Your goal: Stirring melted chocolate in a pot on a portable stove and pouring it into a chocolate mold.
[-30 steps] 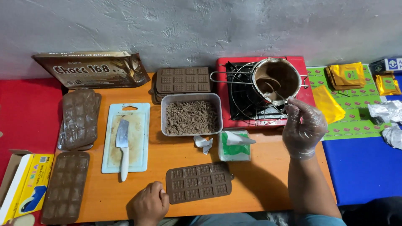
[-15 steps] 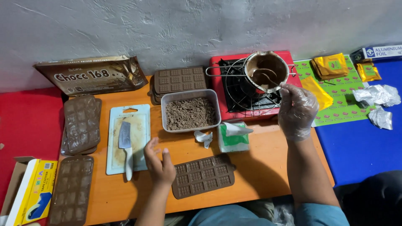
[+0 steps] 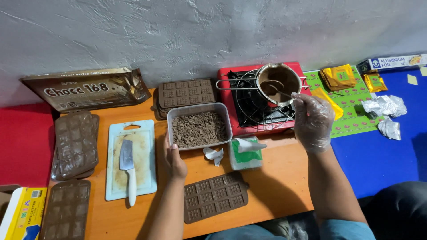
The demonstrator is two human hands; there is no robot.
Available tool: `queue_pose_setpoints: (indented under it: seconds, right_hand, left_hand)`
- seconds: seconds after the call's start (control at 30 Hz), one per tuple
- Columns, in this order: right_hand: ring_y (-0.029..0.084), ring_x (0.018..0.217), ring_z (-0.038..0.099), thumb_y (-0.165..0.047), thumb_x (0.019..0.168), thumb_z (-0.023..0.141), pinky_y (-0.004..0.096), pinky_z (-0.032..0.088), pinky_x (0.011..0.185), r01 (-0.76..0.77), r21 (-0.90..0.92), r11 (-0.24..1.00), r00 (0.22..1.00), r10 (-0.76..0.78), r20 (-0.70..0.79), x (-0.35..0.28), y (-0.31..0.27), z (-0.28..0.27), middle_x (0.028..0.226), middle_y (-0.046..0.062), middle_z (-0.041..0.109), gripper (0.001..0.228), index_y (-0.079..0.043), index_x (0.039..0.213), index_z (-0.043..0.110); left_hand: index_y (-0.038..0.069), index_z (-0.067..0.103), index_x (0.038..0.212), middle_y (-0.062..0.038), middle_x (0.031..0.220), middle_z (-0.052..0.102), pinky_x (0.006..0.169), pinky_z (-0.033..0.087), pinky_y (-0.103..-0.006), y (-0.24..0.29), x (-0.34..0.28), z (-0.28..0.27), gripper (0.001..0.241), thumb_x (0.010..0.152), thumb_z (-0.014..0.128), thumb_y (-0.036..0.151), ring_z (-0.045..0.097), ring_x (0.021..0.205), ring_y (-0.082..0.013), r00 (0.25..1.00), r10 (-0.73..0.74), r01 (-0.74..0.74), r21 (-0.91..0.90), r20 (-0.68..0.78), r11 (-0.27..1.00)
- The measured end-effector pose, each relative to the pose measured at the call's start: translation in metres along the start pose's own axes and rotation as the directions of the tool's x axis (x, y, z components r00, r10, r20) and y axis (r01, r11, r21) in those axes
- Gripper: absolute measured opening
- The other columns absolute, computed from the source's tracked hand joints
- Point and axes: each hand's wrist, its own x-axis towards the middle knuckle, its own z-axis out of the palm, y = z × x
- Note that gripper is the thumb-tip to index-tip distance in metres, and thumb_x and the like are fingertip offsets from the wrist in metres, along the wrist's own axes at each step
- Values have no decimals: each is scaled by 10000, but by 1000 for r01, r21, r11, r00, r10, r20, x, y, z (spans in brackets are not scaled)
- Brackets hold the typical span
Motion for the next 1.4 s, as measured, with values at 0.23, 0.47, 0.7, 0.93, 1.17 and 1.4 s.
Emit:
queue_pose_setpoints:
  seconds: [0.23, 0.47, 0.7, 0.93, 1.17, 1.4]
  right_hand:
    - [385, 818, 684, -125, 1101, 733, 433, 574, 811, 78, -164, 983, 997, -80, -3, 10, 13, -13, 906, 147, 720, 134, -42, 1025, 806]
    - [402, 792, 699, -22, 1056, 688, 438, 558, 768, -49, -9, 999, 999, 49, 8, 20, 3, 0, 834, 159, 726, 141, -20, 1002, 818]
    - [347, 768, 694, -60, 1058, 763, 391, 570, 771, 136, -223, 965, 990, -140, -2, 25, -3, -8, 847, 142, 721, 118, -17, 960, 811]
    - [376, 769, 683, -47, 997, 779, 430, 579, 723, 194, -123, 973, 981, -196, -3, 27, -2, 5, 855, 154, 712, 51, -49, 963, 817]
    - [343, 776, 692, -140, 1047, 771, 407, 584, 756, 226, -252, 941, 974, -217, 65, 32, -2, -14, 859, 117, 695, 113, -59, 972, 797]
    - [390, 766, 690, -124, 1036, 760, 449, 581, 714, 204, -110, 973, 977, -196, 81, 35, -4, -5, 819, 155, 692, 101, -55, 977, 804]
  left_hand:
    - [36, 383, 1547, -182, 1575, 410, 1247, 205, -464, -4, 6, 2, 554, 1061, 381, 301, 365, 1488, -317, 999, -43, 43, -6, 22, 999]
    - [-13, 352, 1548, -246, 1561, 400, 1240, 194, -502, 2, 9, -1, 559, 1083, 327, 295, 356, 1475, -377, 998, -28, 27, 14, 62, 1000]
    - [-52, 368, 1532, -296, 1536, 407, 1225, 222, -525, 1, 8, -3, 572, 1089, 345, 311, 372, 1445, -414, 999, -12, 12, 0, 50, 1000]
    - [-58, 380, 1522, -305, 1518, 426, 1214, 248, -527, 2, 10, -2, 582, 1087, 337, 327, 397, 1434, -423, 1000, 6, -7, 17, 30, 1000]
    - [-69, 377, 1518, -325, 1507, 427, 1212, 259, -523, -1, 8, -3, 608, 1091, 314, 359, 408, 1423, -442, 1000, -18, 17, 48, 24, 999]
    - [-68, 384, 1518, -328, 1508, 430, 1213, 260, -522, -3, 6, -2, 592, 1101, 344, 350, 408, 1420, -445, 1000, -5, 5, 62, -1, 998]
